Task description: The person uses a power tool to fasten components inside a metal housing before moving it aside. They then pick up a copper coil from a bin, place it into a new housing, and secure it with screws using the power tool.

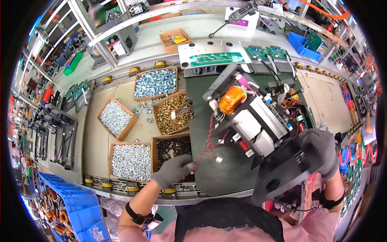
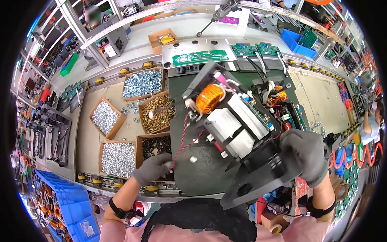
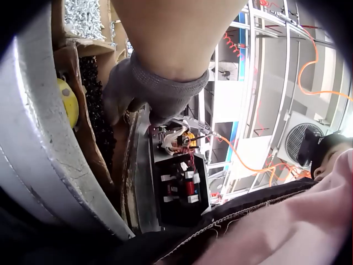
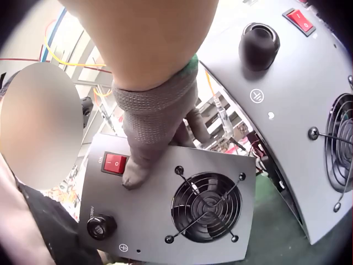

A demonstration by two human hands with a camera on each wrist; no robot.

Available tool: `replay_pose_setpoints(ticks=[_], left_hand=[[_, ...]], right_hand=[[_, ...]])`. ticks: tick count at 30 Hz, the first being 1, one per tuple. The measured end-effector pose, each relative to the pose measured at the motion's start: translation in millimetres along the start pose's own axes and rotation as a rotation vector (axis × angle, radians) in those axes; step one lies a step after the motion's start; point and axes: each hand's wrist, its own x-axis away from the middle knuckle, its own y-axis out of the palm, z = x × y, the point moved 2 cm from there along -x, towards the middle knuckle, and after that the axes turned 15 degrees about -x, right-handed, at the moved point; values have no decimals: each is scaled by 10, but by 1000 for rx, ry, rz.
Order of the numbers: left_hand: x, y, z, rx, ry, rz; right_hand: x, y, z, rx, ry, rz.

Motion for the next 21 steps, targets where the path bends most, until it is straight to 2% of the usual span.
replay_pose_setpoints(ticks=[1,2,4,5,6,8,11,12,14,15,16,17,18,19,20,21], left_hand=[[-14,35,66,-126,25,-17],[-38,50,111,-253,51,-32],[-177,100,-6,-249,128,11],[-218,100,-5,-278,196,13],[-244,103,8,-307,263,12],[-292,143,49,-352,282,1],[-349,190,222,-440,297,-15],[-373,223,287,-490,293,-20],[-454,310,373,-553,327,22],[-483,358,415,-615,351,72],[-459,347,568,-614,357,64],[-405,278,806,-744,286,-29],[-410,249,963,-873,214,-120],[-471,266,1043,-871,222,-120],[-521,292,1110,-888,240,-166],[-558,329,1166,-909,259,-213]], right_hand=[[-45,-36,-1,-114,-23,5],[47,-9,124,-107,-26,6],[328,85,495,-367,285,137],[296,102,364,-596,358,171],[428,115,496,-570,319,184],[456,199,383,-673,409,361],[673,218,417,-533,409,491],[702,204,405,-550,445,422],[962,235,487,-465,397,613],[1127,329,570,-458,406,614],[1343,435,682,-423,534,761],[1531,505,711,-383,659,909],[1568,636,584,-355,689,730],[1887,1047,755,-428,665,909],[1570,1071,490,28,535,551],[1385,1219,320,-89,663,258]])
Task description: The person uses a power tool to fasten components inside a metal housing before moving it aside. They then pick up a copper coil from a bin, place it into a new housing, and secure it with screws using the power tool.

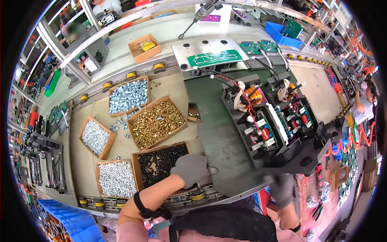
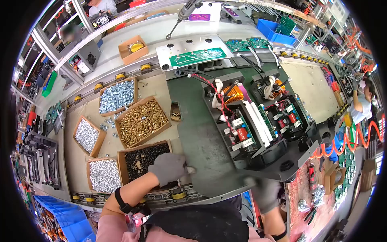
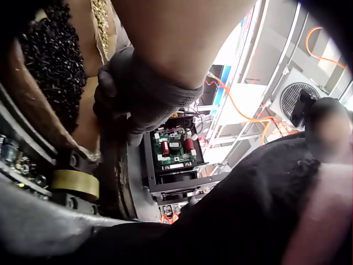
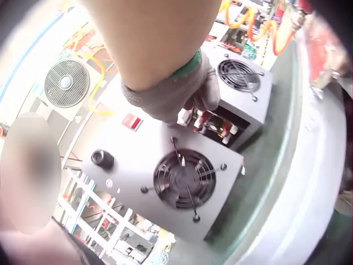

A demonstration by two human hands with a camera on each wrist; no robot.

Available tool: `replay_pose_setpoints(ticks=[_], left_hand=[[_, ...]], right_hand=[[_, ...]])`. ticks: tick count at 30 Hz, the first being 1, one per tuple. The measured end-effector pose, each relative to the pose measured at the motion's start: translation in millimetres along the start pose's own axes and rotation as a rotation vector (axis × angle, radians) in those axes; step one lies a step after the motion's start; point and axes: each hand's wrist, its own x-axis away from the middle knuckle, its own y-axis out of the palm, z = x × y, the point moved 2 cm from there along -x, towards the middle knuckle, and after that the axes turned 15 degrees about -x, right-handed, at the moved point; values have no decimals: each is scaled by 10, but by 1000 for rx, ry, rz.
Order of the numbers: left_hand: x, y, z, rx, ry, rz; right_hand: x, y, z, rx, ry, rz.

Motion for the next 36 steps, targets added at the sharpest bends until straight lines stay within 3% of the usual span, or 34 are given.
replay_pose_setpoints(ticks=[1,3,4,7,9,11,15,21,23,28,36], left_hand=[[-70,-4,20,-7,6,0],[-218,-21,142,11,55,-6],[-249,-61,215,23,84,17],[-515,50,393,87,151,147],[-586,45,446,103,169,143],[-600,59,509,165,356,218],[-581,38,291,237,410,297],[-217,13,-228,358,240,425],[-107,108,-435,372,179,426],[181,376,-765,770,-65,361],[449,368,-851,953,-131,443]], right_hand=[[-2,231,-185,-170,44,-113],[-166,529,-554,-42,-300,-231],[-257,598,-669,-41,-305,-222],[-432,662,-776,150,-278,-234],[-535,648,-622,255,-227,-125],[-567,518,-486,278,-171,-91],[-672,240,-190,335,-63,14],[-904,-296,401,469,117,180],[-1010,-440,550,545,256,207],[-1338,-814,1319,660,373,328],[-1940,-1497,2220,824,564,475]])
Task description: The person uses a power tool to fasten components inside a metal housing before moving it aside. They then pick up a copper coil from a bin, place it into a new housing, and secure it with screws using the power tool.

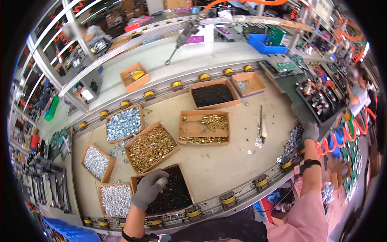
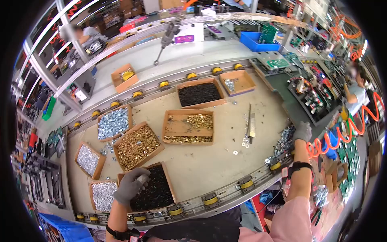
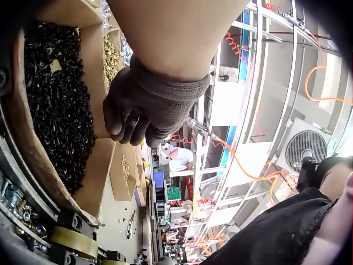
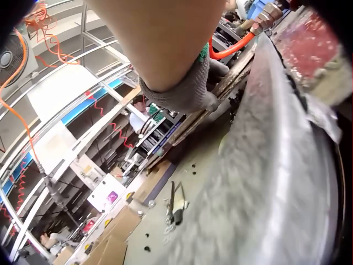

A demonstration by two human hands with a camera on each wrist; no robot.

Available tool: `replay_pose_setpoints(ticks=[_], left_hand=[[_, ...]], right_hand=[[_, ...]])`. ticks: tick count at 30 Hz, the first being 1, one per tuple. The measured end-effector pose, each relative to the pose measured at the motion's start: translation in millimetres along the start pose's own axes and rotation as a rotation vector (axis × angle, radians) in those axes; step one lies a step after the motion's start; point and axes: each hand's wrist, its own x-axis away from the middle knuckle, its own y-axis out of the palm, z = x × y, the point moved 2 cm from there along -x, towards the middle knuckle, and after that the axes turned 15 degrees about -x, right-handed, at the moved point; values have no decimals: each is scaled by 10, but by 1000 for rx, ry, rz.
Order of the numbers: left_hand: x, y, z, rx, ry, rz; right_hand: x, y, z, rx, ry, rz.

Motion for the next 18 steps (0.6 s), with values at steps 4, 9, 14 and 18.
replay_pose_setpoints(ticks=[4,9,14,18], left_hand=[[81,-103,-174,-27,9,85],[265,-553,-416,-325,-33,396],[519,-1778,-1364,-563,-364,905],[1170,-2790,-2247,-859,-1070,1023]], right_hand=[[-336,266,157,-168,-32,60],[-212,509,-648,-185,-485,-38],[697,172,-1275,-637,-818,-240],[890,225,-1132,-679,-872,-204]])
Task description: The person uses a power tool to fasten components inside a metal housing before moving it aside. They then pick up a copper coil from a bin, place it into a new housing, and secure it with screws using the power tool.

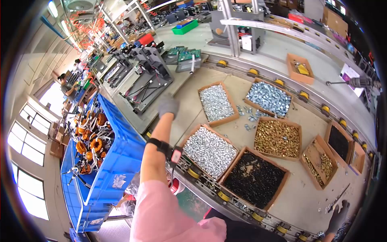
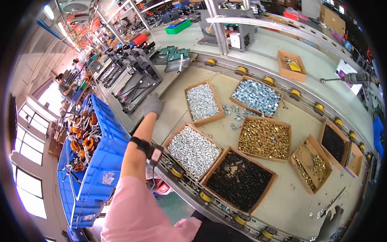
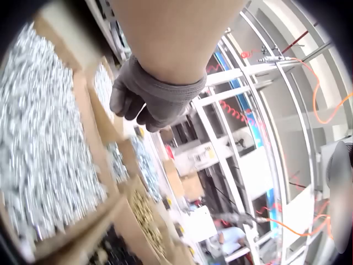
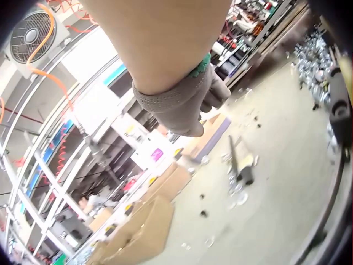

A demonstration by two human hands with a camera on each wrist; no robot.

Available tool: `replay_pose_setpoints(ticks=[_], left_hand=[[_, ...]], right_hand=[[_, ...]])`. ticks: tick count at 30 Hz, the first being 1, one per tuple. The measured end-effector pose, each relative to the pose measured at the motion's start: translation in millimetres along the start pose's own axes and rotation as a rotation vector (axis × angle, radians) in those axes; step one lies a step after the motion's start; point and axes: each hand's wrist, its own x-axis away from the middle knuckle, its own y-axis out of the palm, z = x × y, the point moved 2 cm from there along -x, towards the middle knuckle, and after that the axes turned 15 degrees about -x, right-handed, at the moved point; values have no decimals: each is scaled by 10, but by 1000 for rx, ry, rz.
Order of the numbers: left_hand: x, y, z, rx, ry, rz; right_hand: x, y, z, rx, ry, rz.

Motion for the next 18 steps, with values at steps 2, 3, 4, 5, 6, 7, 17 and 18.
replay_pose_setpoints(ticks=[2,3,4,5,6,7,17,18], left_hand=[[-301,447,-498,-173,-148,-45],[-329,524,-634,-173,-156,-45],[-355,611,-735,-218,-163,-73],[-373,697,-775,-261,-167,-103],[-375,760,-748,-302,-187,-70],[-384,773,-754,-304,-183,-74],[503,244,-476,-258,222,24],[610,99,-407,-253,239,-39]], right_hand=[[98,-58,132,17,26,-2],[97,-168,127,26,56,-46],[8,-444,-1076,178,151,-152],[4,-455,-1125,181,147,-151],[29,-468,-1134,165,189,-149],[64,-473,-1135,148,234,-149],[316,119,-764,-230,164,-11],[281,135,-877,-242,137,-32]])
